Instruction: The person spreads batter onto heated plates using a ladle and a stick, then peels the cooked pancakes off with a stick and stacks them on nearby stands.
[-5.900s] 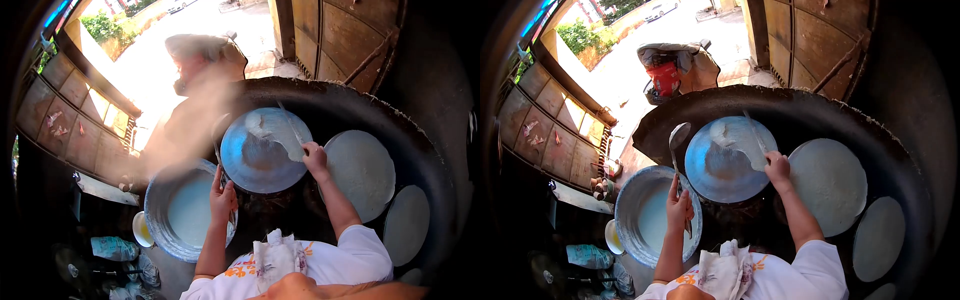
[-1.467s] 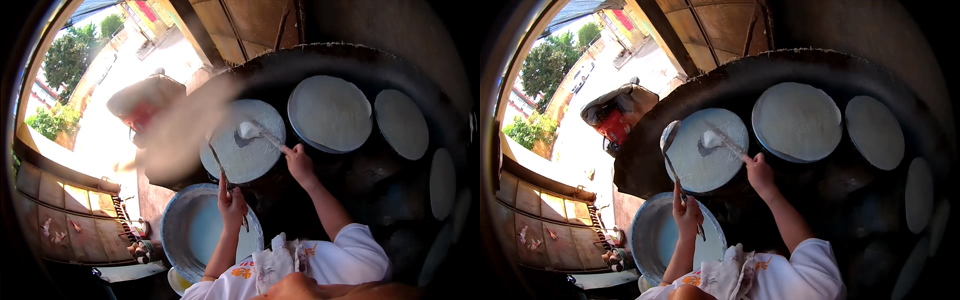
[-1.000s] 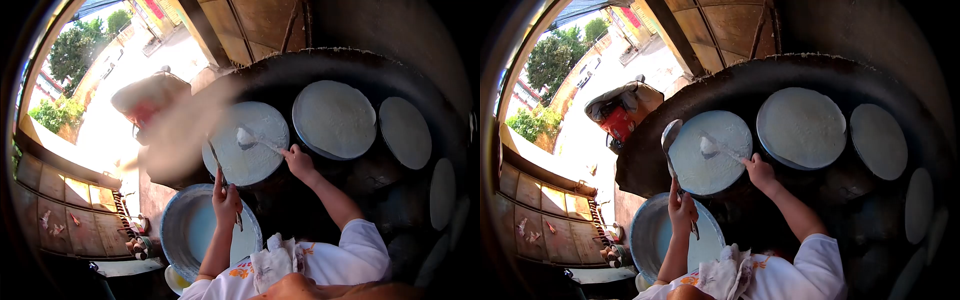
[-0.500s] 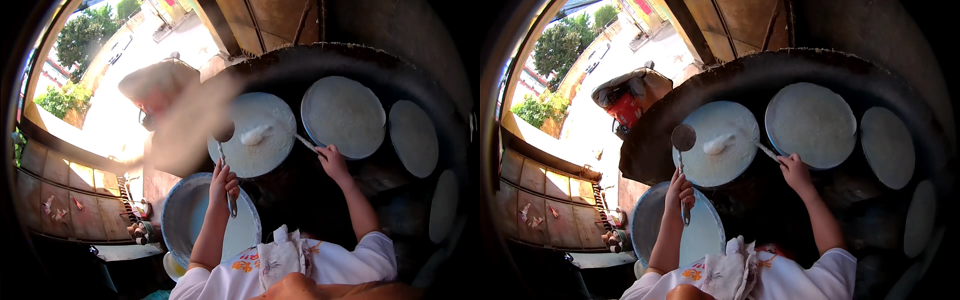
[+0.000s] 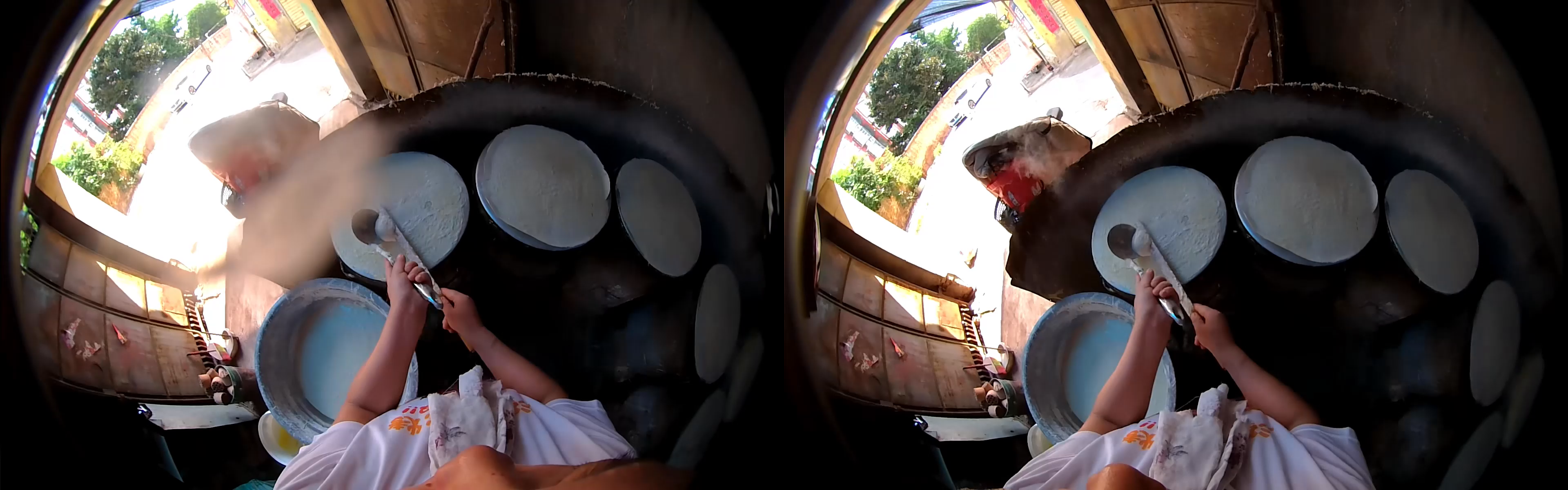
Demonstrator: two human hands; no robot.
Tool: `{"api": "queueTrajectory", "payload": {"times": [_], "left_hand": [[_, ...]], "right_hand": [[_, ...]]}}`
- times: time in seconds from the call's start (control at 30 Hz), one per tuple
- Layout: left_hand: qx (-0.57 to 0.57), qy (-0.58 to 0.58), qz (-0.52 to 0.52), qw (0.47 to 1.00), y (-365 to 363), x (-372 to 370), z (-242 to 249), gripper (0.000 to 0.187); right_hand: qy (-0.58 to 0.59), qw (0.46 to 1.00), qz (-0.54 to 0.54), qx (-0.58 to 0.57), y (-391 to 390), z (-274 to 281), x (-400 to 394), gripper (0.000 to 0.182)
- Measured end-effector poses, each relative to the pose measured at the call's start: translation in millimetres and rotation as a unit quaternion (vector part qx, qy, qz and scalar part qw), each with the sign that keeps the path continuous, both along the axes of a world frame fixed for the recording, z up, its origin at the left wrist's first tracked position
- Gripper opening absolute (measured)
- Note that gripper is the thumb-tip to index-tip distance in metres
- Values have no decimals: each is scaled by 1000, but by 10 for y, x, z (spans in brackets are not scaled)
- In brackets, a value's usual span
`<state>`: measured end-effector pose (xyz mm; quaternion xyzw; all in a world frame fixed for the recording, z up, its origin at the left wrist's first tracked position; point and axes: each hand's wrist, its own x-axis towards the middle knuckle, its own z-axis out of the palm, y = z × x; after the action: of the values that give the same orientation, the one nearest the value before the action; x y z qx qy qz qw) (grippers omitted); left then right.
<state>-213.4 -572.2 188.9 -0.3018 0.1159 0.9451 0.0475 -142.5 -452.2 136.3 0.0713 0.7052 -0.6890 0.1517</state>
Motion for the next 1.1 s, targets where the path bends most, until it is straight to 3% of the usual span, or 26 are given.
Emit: {"api": "queueTrajectory", "payload": {"times": [0.03, 0.07, 0.1, 0.13, 0.17, 0.23, 0.27, 0.37, 0.43, 0.47, 0.53, 0.57, 0.6, 0.63, 0.67, 0.7, 0.77, 0.83, 0.87, 0.9, 0.97, 1.03, 1.1], "left_hand": [[40, 30, 25, 998, 22, 19, -87, 36], [149, 48, 28, 987, -37, 9, -142, 37], [335, 131, 2, 933, -112, 14, -61, 32], [398, 142, 7, 906, -180, -41, 20, 35], [456, 140, 16, 879, -215, 102, 259, 39], [462, 169, 13, 871, -294, 349, 560, 40], [437, 190, 28, 879, -398, 535, 620, 39], [329, 230, 25, 916, -896, 844, 766, 40], [235, 177, -6, 956, -1321, 1160, 639, 45], [197, 88, 10, 976, -1473, 1365, 619, 44], [87, -63, 56, 993, -1812, 1638, 76, 28], [36, -102, 53, 993, -1948, 1716, -409, 18], [-71, -189, 51, 978, -1834, 1732, -686, 14], [-63, -263, 32, 962, -1793, 1739, -1142, 12], [-92, -341, -47, 934, -1614, 1787, -1312, 31], [-118, -367, -122, 915, -1406, 1880, -1401, 22], [-230, -291, -254, 894, -987, 2086, -1277, 13], [-326, -172, -366, 854, -596, 2387, -1007, 25], [-350, -102, -407, 838, -411, 2535, -845, 34], [-350, -30, -451, 820, -167, 2681, -710, 43], [-297, 115, -523, 791, 397, 3071, -365, 43], [-316, 250, -645, 649, 1253, 3607, 11, 41], [-265, 550, -668, 426, 2351, 4481, 154, 38]], "right_hand": [[2, 999, 22, 36, 1, 49, -77, 22], [173, 976, 0, 133, 31, -65, -113, 24], [338, 914, -26, 222, 60, 52, -199, 28], [259, 938, 27, 230, 177, 187, -221, 34], [257, 949, -23, 183, 258, 95, -379, 34], [262, 953, -125, 84, 420, -90, -702, 34], [236, 947, -107, 188, 568, -57, -807, 33], [194, 917, 57, 345, 266, -17, -521, 30], [226, 904, 122, 341, 44, 23, -232, 27], [243, 908, 76, 332, 35, 43, -193, 29], [290, 924, -110, 223, 242, -237, -393, 28], [255, 913, -131, 291, 461, -252, -379, 27], [261, 913, -110, 294, 553, -211, -172, 28], [244, 927, -85, 272, 540, -163, 154, 29], [247, 933, -49, 256, 483, -11, 587, 31], [217, 951, -26, 217, 427, 45, 1065, 34], [135, 960, -46, 242, 476, 195, 1958, 40], [125, 934, -146, 300, 696, 152, 2799, 33], [48, 926, -191, 321, 847, 273, 3189, 27], [22, 897, -293, 331, 1063, 310, 3691, 27], [-7, 829, -445, 338, 1355, 330, 4637, 25], [-17, 709, -583, 396, 1561, 428, 5599, 21], [-37, 543, -712, 443, 1591, 519, 6595, 25]]}}
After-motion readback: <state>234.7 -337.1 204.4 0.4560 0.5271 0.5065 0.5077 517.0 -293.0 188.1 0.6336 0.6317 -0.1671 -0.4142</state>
